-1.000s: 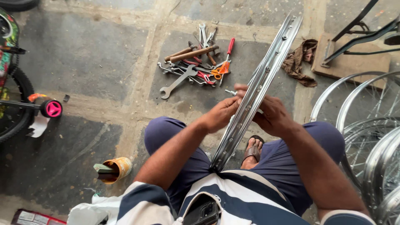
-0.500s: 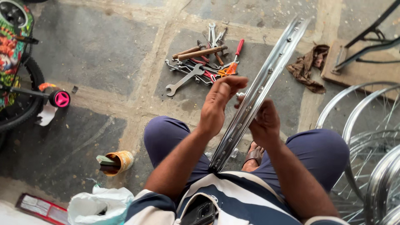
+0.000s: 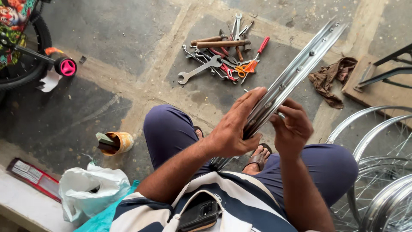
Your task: The person sits on the floor and repeatedly rubs a small metal object along the inner edge of a bicycle rim. They rotate the rim to access different sections and continue the rubbing motion throughout the clip.
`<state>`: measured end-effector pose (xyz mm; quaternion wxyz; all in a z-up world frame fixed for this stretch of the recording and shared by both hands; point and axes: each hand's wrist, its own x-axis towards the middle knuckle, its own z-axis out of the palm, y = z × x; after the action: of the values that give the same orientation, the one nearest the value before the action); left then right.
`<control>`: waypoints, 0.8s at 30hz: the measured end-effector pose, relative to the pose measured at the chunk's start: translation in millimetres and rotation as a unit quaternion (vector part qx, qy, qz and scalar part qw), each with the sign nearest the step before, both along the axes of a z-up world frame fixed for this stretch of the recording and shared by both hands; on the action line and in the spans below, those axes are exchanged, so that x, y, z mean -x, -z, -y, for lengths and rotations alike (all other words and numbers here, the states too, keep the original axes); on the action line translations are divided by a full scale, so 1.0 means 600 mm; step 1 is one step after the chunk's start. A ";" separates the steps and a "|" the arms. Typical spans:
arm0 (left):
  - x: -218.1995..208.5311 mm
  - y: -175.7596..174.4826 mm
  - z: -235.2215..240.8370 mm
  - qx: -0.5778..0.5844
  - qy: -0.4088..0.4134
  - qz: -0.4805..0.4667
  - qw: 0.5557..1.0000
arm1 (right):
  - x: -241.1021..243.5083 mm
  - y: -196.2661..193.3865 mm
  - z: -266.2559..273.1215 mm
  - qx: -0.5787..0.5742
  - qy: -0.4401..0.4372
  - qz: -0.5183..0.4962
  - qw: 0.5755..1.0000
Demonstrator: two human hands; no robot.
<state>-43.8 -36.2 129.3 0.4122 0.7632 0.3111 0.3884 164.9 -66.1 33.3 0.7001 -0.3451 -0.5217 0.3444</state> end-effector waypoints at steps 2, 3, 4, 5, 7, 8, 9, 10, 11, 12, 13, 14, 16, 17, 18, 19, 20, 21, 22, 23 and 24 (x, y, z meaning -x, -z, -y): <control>0.005 0.005 0.006 -0.043 -0.004 -0.001 0.999 | -0.006 0.001 -0.018 0.021 -0.057 0.006 0.998; 0.008 0.008 0.004 -0.045 -0.011 0.001 0.999 | -0.009 0.002 -0.031 0.078 -0.043 0.036 0.995; 0.011 0.011 0.006 -0.044 -0.017 0.003 0.999 | -0.014 0.004 -0.041 0.139 -0.027 0.065 0.988; 0.013 0.015 0.009 -0.042 -0.023 0.004 0.999 | -0.015 0.006 -0.051 0.198 -0.012 0.094 0.976; 0.015 0.018 0.011 -0.035 -0.026 0.004 0.999 | -0.019 -0.001 -0.070 0.150 -0.134 -0.090 0.975; 0.017 0.019 0.011 -0.033 -0.029 0.003 0.999 | -0.012 -0.006 -0.080 0.122 -0.194 -0.182 0.956; 0.019 0.020 0.010 -0.029 -0.028 0.003 0.999 | -0.011 -0.018 -0.084 0.122 -0.226 -0.148 0.955; 0.022 0.022 0.010 -0.022 -0.026 0.002 0.999 | -0.005 -0.030 -0.085 0.124 -0.257 -0.115 0.952; 0.025 0.024 0.009 -0.015 -0.025 0.000 1.000 | 0.005 -0.041 -0.083 0.126 -0.287 -0.082 0.946; 0.026 0.025 0.008 -0.011 -0.027 0.000 1.000 | 0.015 -0.054 -0.082 0.068 -0.157 0.084 0.982; 0.027 0.026 0.007 -0.007 -0.029 0.000 1.000 | 0.028 -0.064 -0.082 0.008 -0.020 0.247 0.969; 0.024 0.028 0.008 -0.002 -0.028 0.001 1.000 | 0.038 -0.072 -0.079 -0.050 0.121 0.398 0.908; 0.018 0.032 0.009 0.018 -0.017 0.014 1.000 | 0.058 -0.076 -0.078 -0.125 0.213 0.368 0.896; 0.016 0.032 0.012 0.029 -0.011 0.019 0.999 | 0.062 -0.074 -0.071 -0.162 0.258 0.352 0.885; 0.015 0.030 0.007 0.021 -0.010 0.017 1.000 | 0.064 -0.072 -0.073 -0.156 0.240 0.342 0.895; 0.016 0.027 0.003 0.013 -0.010 0.015 1.000 | 0.063 -0.066 -0.074 -0.150 0.221 0.332 0.905; 0.018 0.027 0.005 0.009 -0.009 0.013 1.000 | 0.056 -0.055 -0.068 -0.141 0.201 0.322 0.914; 0.020 0.028 0.006 0.015 -0.008 0.012 1.000 | 0.044 -0.044 -0.059 -0.111 0.116 0.270 0.950; 0.021 0.028 0.005 0.021 -0.006 0.012 1.000 | 0.026 -0.033 -0.052 -0.080 0.029 0.214 0.973; 0.021 0.028 0.003 0.026 -0.004 0.012 1.000 | 0.005 -0.023 -0.049 -0.048 -0.057 0.156 0.985; 0.021 0.029 0.004 0.022 -0.005 0.010 1.000 | -0.016 -0.014 -0.048 -0.017 -0.099 0.114 0.988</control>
<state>-56.3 -38.5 111.9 0.4298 0.7485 0.3196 0.3910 174.6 -37.5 41.7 0.6044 -0.3169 -0.6353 0.3614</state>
